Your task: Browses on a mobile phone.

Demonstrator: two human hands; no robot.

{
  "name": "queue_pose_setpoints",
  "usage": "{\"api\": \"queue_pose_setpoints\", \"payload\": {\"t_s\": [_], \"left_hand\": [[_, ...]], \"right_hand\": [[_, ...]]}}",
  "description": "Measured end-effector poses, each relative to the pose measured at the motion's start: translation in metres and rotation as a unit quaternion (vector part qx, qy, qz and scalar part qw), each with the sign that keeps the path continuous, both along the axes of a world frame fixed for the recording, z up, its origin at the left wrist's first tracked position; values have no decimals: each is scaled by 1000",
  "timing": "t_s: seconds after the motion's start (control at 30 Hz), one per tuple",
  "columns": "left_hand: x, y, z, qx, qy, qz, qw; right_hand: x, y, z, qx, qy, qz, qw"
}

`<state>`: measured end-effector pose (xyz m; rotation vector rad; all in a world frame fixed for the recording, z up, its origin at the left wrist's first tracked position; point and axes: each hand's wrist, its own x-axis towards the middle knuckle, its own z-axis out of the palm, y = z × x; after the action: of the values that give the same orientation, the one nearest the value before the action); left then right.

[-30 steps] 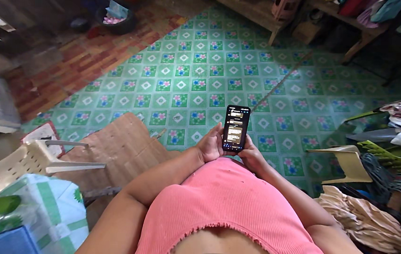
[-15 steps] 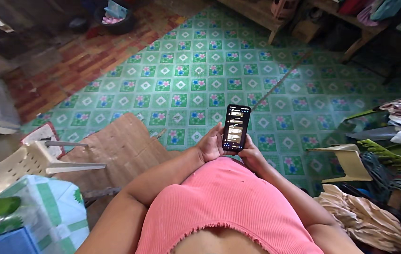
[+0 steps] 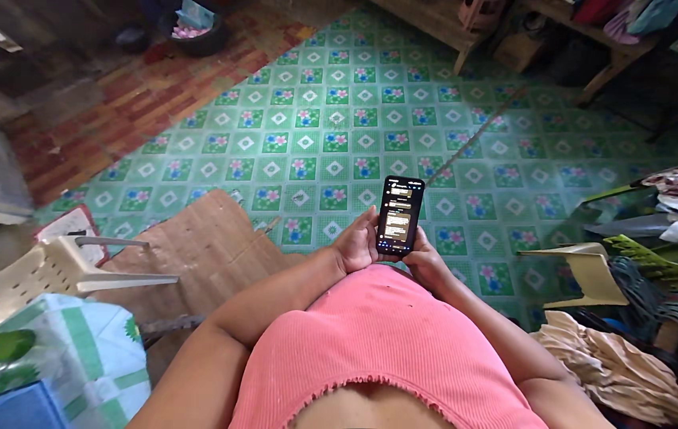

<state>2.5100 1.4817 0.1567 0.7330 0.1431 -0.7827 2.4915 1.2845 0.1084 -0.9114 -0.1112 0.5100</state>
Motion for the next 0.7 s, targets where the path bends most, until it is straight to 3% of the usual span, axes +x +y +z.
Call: {"api": "queue_pose_setpoints", "payload": {"t_s": [0.7], "left_hand": [[-3,0,-2,-2,0,-2,1000]], "right_hand": [[-4,1,3,16,7,-1,1000]]}}
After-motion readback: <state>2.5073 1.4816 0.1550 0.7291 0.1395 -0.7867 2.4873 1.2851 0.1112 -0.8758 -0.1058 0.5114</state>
